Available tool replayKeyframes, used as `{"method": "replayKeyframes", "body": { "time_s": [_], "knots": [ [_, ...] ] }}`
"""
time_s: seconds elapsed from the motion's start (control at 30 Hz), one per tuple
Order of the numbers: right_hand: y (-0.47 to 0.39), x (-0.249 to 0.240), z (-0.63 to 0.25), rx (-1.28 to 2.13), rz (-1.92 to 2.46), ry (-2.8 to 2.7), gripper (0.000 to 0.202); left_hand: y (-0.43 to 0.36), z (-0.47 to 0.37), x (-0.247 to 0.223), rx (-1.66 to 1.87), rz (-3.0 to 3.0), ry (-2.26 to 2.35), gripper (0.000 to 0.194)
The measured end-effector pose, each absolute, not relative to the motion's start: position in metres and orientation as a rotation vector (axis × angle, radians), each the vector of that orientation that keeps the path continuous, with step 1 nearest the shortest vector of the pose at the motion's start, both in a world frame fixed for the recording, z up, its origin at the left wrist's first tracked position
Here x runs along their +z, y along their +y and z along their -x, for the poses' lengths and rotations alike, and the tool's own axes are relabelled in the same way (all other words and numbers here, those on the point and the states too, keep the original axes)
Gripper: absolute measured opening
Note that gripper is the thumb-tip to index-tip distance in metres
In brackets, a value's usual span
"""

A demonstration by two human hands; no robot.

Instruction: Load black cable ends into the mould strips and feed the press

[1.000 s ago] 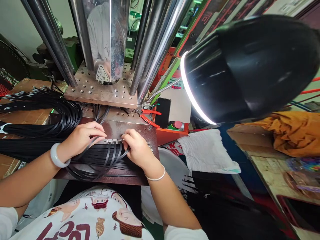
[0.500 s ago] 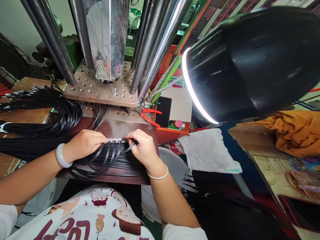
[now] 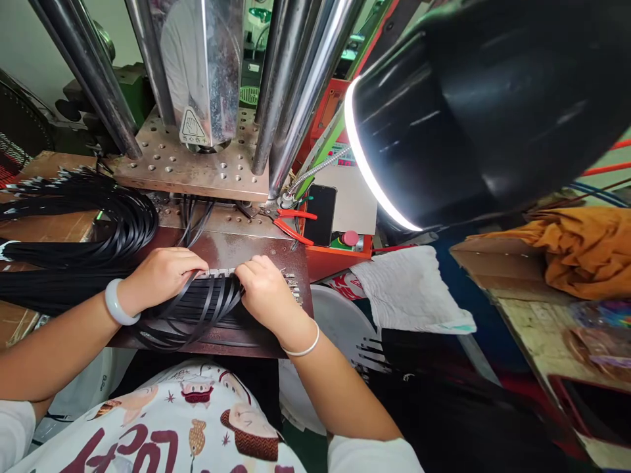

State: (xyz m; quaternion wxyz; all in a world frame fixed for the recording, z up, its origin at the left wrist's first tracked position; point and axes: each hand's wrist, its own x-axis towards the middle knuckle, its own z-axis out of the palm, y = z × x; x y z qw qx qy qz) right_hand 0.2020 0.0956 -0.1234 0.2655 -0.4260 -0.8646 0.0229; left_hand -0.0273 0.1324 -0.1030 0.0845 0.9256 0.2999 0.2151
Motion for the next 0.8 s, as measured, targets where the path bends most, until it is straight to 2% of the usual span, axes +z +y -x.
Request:
{"method": "replayKeyframes", "body": {
  "time_s": [0.13, 0.27, 0.33, 0.43, 0.5, 0.57, 0.7, 0.8],
  "knots": [
    [0.096, -0.103, -0.221, 0.363, 1.185, -2.318, 0.023, 0.122, 0.024, -0.101, 0.566, -2.967, 0.86, 0.024],
    [0.094, -0.086, -0.25, 0.54, 0.984, -2.355, 0.011, 0.122, 0.026, -0.108, 0.614, -2.987, 0.805, 0.026],
    [0.092, -0.089, -0.258, 0.405, 0.972, -2.373, 0.01, 0.126, 0.027, -0.11, 0.643, -2.928, 0.79, 0.028],
    [0.088, -0.105, -0.257, -0.01, 1.292, -2.388, 0.021, 0.133, 0.031, -0.103, 0.57, -2.823, 0.768, 0.023],
    [0.087, -0.115, -0.251, -0.093, 1.443, -2.313, 0.028, 0.137, 0.039, -0.09, 0.581, -2.765, 0.769, 0.027],
    [0.087, -0.122, -0.244, 0.043, 1.383, -2.203, 0.03, 0.141, 0.054, -0.077, 0.752, -2.717, 0.88, 0.034],
    [0.095, -0.129, -0.235, 0.39, 1.22, -1.91, 0.022, 0.156, 0.097, -0.069, 1.337, -2.395, 1.316, 0.025],
    [0.1, -0.133, -0.233, 0.431, 1.148, -1.89, 0.021, 0.169, 0.12, -0.079, 1.627, -2.029, 1.437, 0.022]
  ]
}}
